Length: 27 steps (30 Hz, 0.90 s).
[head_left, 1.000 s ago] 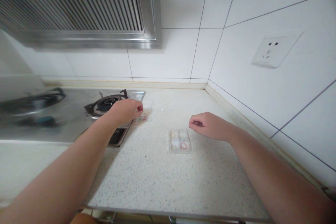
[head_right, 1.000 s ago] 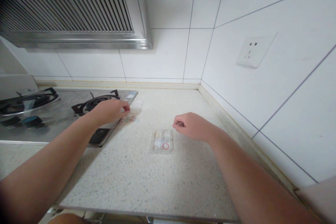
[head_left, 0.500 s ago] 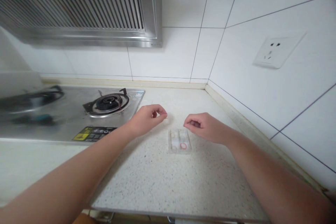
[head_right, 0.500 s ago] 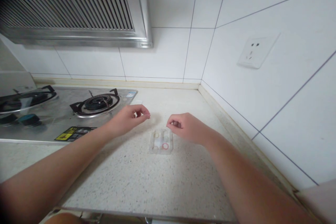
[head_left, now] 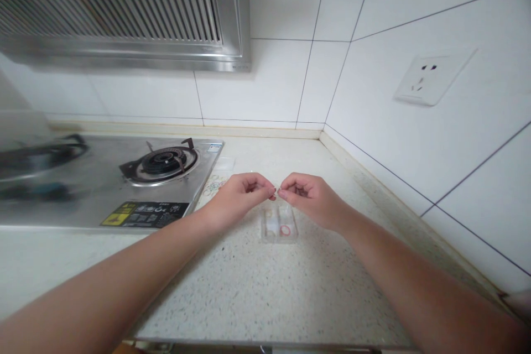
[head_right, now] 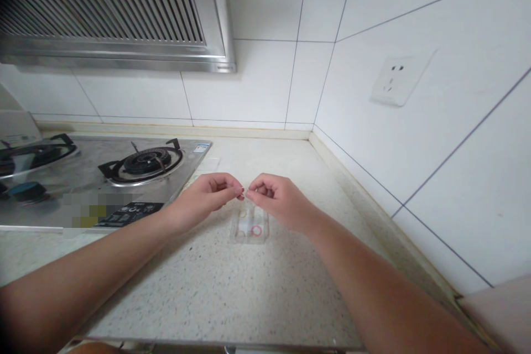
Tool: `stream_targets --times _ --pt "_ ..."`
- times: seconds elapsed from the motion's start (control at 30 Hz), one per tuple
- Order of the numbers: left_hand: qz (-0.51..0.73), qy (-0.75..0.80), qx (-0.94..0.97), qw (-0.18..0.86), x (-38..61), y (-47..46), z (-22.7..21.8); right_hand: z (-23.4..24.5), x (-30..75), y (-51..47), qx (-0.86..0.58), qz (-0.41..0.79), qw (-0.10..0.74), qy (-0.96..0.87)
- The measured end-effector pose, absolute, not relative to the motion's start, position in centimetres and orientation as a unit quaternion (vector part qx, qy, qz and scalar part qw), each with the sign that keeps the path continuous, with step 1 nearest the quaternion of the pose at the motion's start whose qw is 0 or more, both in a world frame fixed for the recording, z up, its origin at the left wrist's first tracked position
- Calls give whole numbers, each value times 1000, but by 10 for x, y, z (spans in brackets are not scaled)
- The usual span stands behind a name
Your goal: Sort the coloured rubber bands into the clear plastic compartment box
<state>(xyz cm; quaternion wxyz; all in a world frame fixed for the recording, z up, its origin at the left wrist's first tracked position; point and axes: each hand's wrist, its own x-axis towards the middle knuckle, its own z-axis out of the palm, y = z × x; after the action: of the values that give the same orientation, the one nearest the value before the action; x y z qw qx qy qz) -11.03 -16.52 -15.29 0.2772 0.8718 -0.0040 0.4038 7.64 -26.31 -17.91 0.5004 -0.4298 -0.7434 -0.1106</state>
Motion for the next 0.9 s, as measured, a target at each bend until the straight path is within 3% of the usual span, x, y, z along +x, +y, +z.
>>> stream_targets --times 0.9 --pt "415 -80 844 330 -94 -139 -158 -177 66 -258 -407 -69 522 -746"
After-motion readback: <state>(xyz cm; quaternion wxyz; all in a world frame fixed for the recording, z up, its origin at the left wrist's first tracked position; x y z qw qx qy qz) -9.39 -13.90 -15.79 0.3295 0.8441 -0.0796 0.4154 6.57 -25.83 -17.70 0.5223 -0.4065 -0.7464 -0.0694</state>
